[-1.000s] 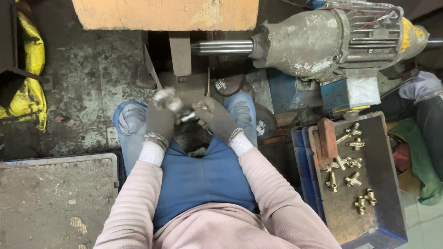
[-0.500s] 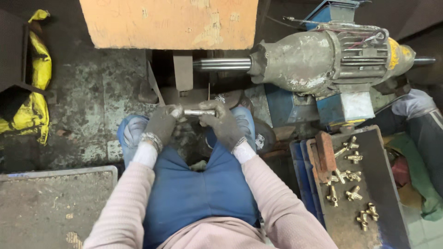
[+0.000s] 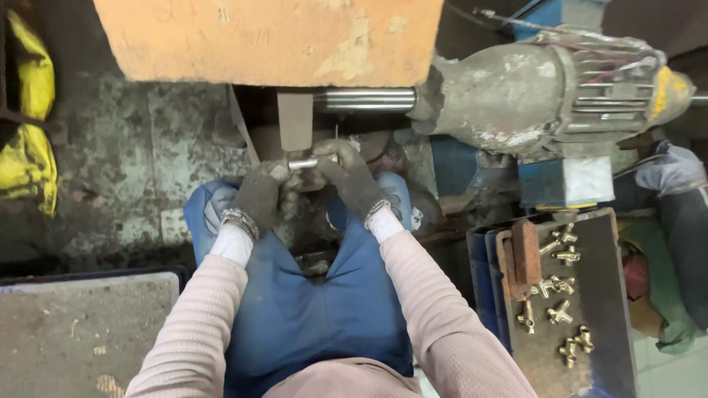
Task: The person sits on the floor and uses a bench grinder to smooth the surface of small brass-colored metal parts. They hold each part with gloved hands against the spinning wheel, rotate it to grind different sides, and place finished pieces into a nearby tray.
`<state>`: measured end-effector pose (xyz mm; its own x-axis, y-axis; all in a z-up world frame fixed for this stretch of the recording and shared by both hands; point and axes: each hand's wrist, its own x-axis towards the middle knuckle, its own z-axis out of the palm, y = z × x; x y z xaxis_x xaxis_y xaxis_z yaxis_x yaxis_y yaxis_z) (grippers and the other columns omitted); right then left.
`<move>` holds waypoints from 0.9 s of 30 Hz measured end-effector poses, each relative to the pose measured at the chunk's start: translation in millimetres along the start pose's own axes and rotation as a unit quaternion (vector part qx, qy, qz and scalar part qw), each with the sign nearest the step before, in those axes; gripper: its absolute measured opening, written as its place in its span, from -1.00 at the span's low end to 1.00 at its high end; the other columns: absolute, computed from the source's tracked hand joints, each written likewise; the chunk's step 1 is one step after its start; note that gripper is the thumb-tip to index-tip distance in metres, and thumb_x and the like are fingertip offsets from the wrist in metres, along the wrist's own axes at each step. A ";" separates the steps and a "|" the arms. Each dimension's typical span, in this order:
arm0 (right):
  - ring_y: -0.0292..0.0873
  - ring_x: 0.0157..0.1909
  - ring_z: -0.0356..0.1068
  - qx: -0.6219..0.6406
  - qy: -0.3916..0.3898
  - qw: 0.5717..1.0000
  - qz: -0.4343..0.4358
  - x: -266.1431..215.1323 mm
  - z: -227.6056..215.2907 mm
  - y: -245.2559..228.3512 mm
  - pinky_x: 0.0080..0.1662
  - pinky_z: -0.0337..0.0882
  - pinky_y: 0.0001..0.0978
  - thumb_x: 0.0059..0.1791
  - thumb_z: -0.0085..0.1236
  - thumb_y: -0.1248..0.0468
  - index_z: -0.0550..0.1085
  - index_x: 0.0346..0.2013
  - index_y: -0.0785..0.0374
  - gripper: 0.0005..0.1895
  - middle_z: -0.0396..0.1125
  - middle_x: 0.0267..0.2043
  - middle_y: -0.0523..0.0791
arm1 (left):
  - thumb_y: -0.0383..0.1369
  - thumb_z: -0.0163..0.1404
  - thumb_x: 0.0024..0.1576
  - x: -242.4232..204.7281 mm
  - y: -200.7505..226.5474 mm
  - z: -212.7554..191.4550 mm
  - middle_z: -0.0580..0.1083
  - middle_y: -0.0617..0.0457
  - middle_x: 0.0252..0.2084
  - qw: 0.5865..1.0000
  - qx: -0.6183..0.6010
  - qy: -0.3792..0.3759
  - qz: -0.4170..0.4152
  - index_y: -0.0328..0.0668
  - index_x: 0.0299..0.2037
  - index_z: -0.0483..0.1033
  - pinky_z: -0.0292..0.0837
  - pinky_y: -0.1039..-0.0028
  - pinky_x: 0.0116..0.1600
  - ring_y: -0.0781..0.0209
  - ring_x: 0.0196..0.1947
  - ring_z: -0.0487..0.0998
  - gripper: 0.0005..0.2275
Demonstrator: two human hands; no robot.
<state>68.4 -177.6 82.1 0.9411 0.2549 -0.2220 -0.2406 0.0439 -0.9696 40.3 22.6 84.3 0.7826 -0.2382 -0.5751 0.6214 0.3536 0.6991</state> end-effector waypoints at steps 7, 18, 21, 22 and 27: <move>-0.35 -0.30 0.27 -0.041 0.025 0.999 0.008 2.9 1.6 6.8 -0.23 0.36 -0.50 0.13 0.03 0.29 0.38 0.01 0.31 -0.81 0.30 -0.27 -0.12 | -0.36 -0.20 0.34 6.9 2.8 5.1 0.40 0.11 -0.44 0.999 -0.032 0.018 -0.014 -0.21 -0.16 0.43 0.24 0.54 -0.48 0.35 -0.55 0.32 -0.85; -0.36 -0.51 0.18 0.027 0.056 0.987 0.145 17.3 6.6 6.6 -0.48 0.21 -0.49 0.11 -0.01 0.14 0.38 -0.15 0.24 -0.78 0.28 -0.40 -0.16 | -0.35 -0.19 0.32 10.5 1.6 4.6 0.42 0.11 -0.44 0.996 0.054 0.063 -0.025 -0.24 -0.04 0.51 0.30 0.57 -0.47 0.37 -0.54 0.34 -0.79; -0.35 -0.52 0.18 -0.003 0.038 0.990 0.138 18.5 4.9 11.0 -0.51 0.19 -0.48 0.12 -0.03 0.12 0.37 -0.23 0.25 -0.77 0.27 -0.40 -0.16 | -0.37 -0.16 0.33 10.6 -0.8 2.8 0.42 0.10 -0.45 0.996 0.079 0.047 0.020 -0.37 -0.12 0.48 0.26 0.52 -0.49 0.34 -0.56 0.34 -0.80; -0.35 -0.52 0.19 -0.022 0.027 0.993 0.115 17.4 5.8 11.8 -0.52 0.19 -0.48 0.13 -0.06 0.12 0.37 -0.25 0.25 -0.76 0.25 -0.40 -0.17 | -0.37 -0.15 0.31 9.2 -1.7 3.4 0.41 0.10 -0.47 0.998 0.046 0.052 0.006 -0.35 -0.13 0.47 0.25 0.50 -0.52 0.32 -0.59 0.31 -0.82; -0.37 -0.39 0.30 -0.189 -0.032 0.981 -0.016 9.8 5.5 6.5 -0.43 0.34 -0.50 0.13 -0.12 0.18 0.36 -0.15 0.23 -0.82 0.26 -0.25 -0.19 | -0.38 -0.16 0.29 1.4 2.3 7.0 0.40 0.10 -0.48 0.994 0.090 0.063 0.010 -0.32 -0.15 0.49 0.27 0.47 -0.52 0.34 -0.58 0.33 -0.82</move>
<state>74.7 -169.5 74.1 0.9273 0.3193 -0.1952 -0.0942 -0.3058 -0.9474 43.1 16.7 88.1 0.7914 -0.1125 -0.6009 0.6108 0.1876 0.7692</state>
